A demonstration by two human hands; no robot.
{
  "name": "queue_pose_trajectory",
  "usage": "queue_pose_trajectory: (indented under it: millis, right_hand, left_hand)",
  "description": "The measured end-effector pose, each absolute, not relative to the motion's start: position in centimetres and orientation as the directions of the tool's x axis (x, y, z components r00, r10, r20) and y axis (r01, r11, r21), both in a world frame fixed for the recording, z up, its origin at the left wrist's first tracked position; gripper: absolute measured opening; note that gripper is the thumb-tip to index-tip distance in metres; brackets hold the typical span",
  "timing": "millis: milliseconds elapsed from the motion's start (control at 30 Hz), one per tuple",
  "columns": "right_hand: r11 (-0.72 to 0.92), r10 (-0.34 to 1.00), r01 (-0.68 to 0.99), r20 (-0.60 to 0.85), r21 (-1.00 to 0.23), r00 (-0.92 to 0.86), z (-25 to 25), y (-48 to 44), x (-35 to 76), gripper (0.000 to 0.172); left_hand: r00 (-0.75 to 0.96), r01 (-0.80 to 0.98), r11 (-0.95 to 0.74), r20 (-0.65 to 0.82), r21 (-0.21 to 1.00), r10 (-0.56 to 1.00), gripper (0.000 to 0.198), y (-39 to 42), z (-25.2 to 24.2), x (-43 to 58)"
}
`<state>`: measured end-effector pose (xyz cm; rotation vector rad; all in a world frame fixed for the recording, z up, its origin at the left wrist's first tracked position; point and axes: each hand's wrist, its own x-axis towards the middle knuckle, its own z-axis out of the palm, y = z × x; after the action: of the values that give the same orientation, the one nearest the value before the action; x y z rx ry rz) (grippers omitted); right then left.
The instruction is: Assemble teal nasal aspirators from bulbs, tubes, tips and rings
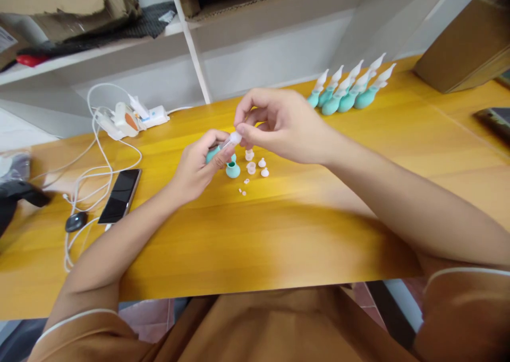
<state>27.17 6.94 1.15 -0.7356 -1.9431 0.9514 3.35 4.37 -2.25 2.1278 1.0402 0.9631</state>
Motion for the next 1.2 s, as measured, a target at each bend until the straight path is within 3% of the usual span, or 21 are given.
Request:
queue_pose_trajectory:
  millis: [233,433,533,600,667,767,833,1000,1200]
  right_hand:
    - [0.5,0.737,0.193,0.298,-0.844,-0.607,-1.2,7.5,26.1,0.067]
    - [0.354,0.634,0.036,0.212,-0.934,-0.744,-1.7,8.5,26.5,0.068]
    - [0.237,0.525,-0.097,0.211,-0.967,-0.824,-1.6,9.6,27.1,0.069]
    - [0.188,0.506,-0.175,0.248,-0.966,-0.826,-1.5,10.3,27.5,0.067]
    - [0.201,0.549,-0.179,0.262,-0.963,-0.794,-1.3,10.8,28.0,0.064]
    - [0.25,0.623,-0.105,0.243,-0.962,-0.743,-1.2,11.1,28.4,0.061]
    - [0.273,0.633,-0.064,0.23,-0.96,-0.74,-1.3,11.1,28.6,0.062]
    - [0.348,0.637,0.092,0.163,-0.933,-0.753,-1.9,11.2,28.7,0.067]
    - [0.411,0.654,0.181,0.15,-0.894,-0.742,-1.7,11.1,28.8,0.072]
  left_hand:
    - [0.375,0.494,-0.526,0.375,0.693,0.847,0.05,4.1,-2.3,4.2]
    - [0.375,0.487,-0.372,0.196,0.79,0.906,0.042,3.8,-1.9,4.4]
    - [0.496,0.5,-0.383,0.105,0.777,0.862,0.036,3.8,-1.2,3.9]
    - [0.632,0.513,-0.472,0.057,0.717,0.773,0.029,3.7,-0.9,3.5]
    - [0.725,0.558,-0.616,0.035,0.557,0.688,0.021,3.5,-1.2,3.4]
    - [0.739,0.659,-0.716,-0.022,0.23,0.673,0.017,3.0,-2.2,3.6]
    - [0.724,0.689,-0.712,-0.09,0.135,0.684,0.019,2.7,-3.0,4.0]
    - [0.703,0.707,-0.703,-0.191,0.077,0.685,0.02,2.8,-4.6,4.6]
    - [0.695,0.716,-0.678,-0.089,0.165,0.713,0.017,4.0,-4.0,3.1]
